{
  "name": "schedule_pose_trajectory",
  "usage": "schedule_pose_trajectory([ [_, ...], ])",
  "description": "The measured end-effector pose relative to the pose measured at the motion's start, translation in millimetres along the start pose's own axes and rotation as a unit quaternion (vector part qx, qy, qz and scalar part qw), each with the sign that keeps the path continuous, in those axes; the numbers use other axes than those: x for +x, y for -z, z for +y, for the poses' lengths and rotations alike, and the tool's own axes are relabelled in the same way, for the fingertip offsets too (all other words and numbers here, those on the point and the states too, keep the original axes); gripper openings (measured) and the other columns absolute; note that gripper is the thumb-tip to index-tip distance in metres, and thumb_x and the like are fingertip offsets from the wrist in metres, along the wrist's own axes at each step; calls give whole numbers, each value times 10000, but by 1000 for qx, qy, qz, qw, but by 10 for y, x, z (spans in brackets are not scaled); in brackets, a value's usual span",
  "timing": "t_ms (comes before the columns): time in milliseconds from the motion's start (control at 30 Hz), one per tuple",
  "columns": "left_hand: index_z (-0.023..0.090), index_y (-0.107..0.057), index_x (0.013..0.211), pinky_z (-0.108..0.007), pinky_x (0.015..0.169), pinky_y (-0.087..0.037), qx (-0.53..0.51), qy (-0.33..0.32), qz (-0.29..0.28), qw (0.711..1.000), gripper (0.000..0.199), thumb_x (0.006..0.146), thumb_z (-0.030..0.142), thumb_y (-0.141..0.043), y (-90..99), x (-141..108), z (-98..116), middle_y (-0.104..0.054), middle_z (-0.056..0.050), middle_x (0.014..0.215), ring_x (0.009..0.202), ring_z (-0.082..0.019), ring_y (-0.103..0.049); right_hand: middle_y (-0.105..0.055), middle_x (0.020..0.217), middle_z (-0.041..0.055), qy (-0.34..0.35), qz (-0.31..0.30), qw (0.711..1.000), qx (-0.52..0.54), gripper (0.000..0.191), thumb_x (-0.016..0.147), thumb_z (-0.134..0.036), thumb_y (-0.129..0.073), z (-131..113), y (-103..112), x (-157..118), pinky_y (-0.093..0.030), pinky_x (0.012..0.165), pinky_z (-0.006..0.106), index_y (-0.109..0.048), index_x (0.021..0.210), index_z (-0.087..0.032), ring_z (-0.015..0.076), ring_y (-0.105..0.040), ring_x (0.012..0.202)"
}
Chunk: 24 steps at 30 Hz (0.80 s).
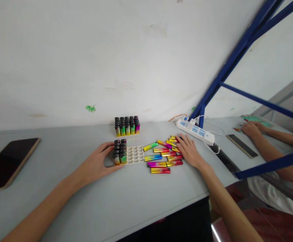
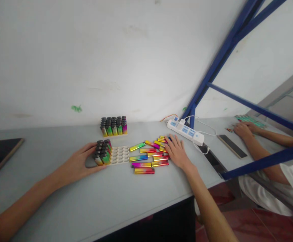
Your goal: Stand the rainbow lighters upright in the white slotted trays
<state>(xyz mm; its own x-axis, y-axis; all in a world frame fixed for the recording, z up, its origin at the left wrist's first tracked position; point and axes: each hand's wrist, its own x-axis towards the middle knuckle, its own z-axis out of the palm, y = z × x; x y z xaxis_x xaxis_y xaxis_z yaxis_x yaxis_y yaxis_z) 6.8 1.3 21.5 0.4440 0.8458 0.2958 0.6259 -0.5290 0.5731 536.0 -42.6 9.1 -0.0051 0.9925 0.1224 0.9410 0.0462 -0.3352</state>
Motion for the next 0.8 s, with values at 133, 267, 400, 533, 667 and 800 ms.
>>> schedule_pose_trajectory([
  [133,285,-901,1430,-658,1395,-689,0,3,-3,1000,892,933,1024,-876,0,-1,-2,-850,-166,1634,1483,-498,-864,-661,1926,239,31,57,997,38,800,1311,-690,-335,72,105,30,-461,1524,741,-744,1828,-235,446,-588,1832],
  [267,258,-893,1451,-650,1401,-681,2,12,-6,1000,923,934,1023,-873,-6,-7,12,-843,-181,1647,1501,-499,-855,-847,1547,215,64,58,996,15,549,1253,-625,-597,205,294,164,-614,1400,653,-955,1460,-264,429,-804,1512],
  [400,248,-884,1470,-637,1430,-655,10,15,-13,1000,940,948,1029,-852,-13,-12,12,-822,-185,1693,1541,-491,-836,-882,1352,196,93,26,995,-1,315,1169,-488,-784,218,432,362,-675,1303,639,-971,1279,-259,416,-843,1352],
  [533,244,-874,1483,-653,1420,-660,12,7,-13,1000,928,974,1021,-847,-40,-20,7,-823,-184,1701,1533,-479,-835,-912,1229,196,105,42,989,90,406,1137,-642,-813,143,519,451,-743,1138,632,-944,1123,-258,419,-868,1205],
  [667,261,-859,1497,-616,1432,-658,11,-8,-8,1000,847,1007,952,-876,-64,-37,16,-815,-167,1721,1556,-449,-828,-909,1068,123,36,127,945,299,648,1003,-903,-910,-100,475,439,-757,846,511,-909,1144,-271,350,-856,957],
  [800,294,-858,1501,-592,1432,-661,7,-12,-3,1000,745,1005,843,-948,-59,-59,25,-819,-141,1715,1553,-430,-830,-857,983,32,-11,185,838,514,700,824,-924,-1071,-694,361,530,-739,865,432,-816,1023,-303,265,-815,900],
])
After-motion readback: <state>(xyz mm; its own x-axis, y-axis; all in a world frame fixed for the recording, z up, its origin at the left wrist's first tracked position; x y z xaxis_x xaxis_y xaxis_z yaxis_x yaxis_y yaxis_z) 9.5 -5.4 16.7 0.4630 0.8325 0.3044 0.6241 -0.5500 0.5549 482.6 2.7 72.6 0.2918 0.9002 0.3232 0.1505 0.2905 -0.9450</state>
